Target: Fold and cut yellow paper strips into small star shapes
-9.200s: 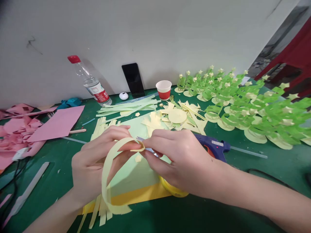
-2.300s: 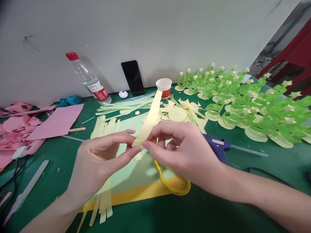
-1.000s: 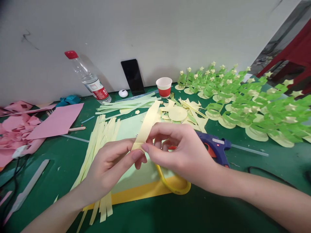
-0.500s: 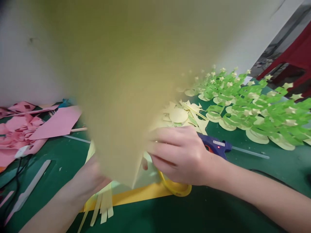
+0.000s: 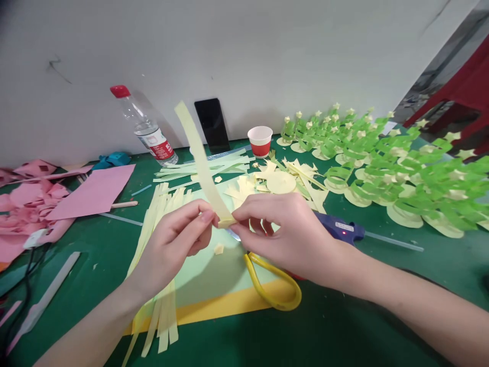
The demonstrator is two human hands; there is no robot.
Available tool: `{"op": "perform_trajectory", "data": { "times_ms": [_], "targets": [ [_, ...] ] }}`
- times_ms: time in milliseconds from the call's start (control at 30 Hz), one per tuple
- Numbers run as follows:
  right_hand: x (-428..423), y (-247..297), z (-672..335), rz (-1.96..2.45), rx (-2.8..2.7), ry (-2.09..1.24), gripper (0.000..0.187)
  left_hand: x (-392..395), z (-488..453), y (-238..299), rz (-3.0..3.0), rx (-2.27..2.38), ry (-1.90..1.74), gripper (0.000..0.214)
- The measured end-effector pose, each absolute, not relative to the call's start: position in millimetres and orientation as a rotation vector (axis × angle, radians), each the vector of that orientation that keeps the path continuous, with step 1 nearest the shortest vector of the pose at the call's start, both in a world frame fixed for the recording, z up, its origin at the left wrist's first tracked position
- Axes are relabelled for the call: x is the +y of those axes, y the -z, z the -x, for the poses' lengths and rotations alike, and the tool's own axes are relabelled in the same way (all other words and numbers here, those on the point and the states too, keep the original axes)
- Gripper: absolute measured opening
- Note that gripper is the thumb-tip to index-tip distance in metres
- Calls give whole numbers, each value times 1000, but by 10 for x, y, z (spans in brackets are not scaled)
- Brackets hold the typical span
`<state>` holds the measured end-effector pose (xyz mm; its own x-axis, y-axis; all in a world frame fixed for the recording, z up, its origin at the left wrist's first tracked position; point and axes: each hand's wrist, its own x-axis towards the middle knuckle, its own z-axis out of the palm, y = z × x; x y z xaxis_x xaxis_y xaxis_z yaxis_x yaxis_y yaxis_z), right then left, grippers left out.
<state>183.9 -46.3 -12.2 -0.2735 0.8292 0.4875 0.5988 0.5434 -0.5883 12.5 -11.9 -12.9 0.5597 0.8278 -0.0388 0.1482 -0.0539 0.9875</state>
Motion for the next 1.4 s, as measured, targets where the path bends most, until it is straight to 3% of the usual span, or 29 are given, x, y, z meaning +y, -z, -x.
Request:
{"op": "perform_trajectory", "data": {
  "times_ms": [233, 400, 533, 633, 767, 900, 1133, 1400],
  "targets": [
    [-463, 125, -1808, 1288, -1790, -891, 20, -150, -145, 150, -1894, 791, -959, 15],
    [-465, 140, -1833, 1289, -1734, -985, 13, -143, -149, 102, -1761, 963, -891, 10],
    [-482, 98, -1837, 1268, -1770, -860, 12, -138, -153, 101, -1460, 901, -869, 15],
    [-504, 118, -1823, 1165, -1824, -490, 3, -127, -144, 142, -1262, 841, -879, 15],
    [-531, 184, -1806, 1065, -1947, 45, 11, -124, -134, 168, -1124, 754, -856, 15],
    [-550, 192, -1809, 1035, -2007, 295, 12, -136, -141, 142, -1063, 713, -833, 15],
    [-583, 197, -1781, 1049, -1996, 373, 8, -161, -157, 145, -1038, 684, -824, 14],
    [-607, 203, -1755, 1145, -1928, 137, 9, -169, -165, 135, -1134, 809, -858, 13]
  ]
}}
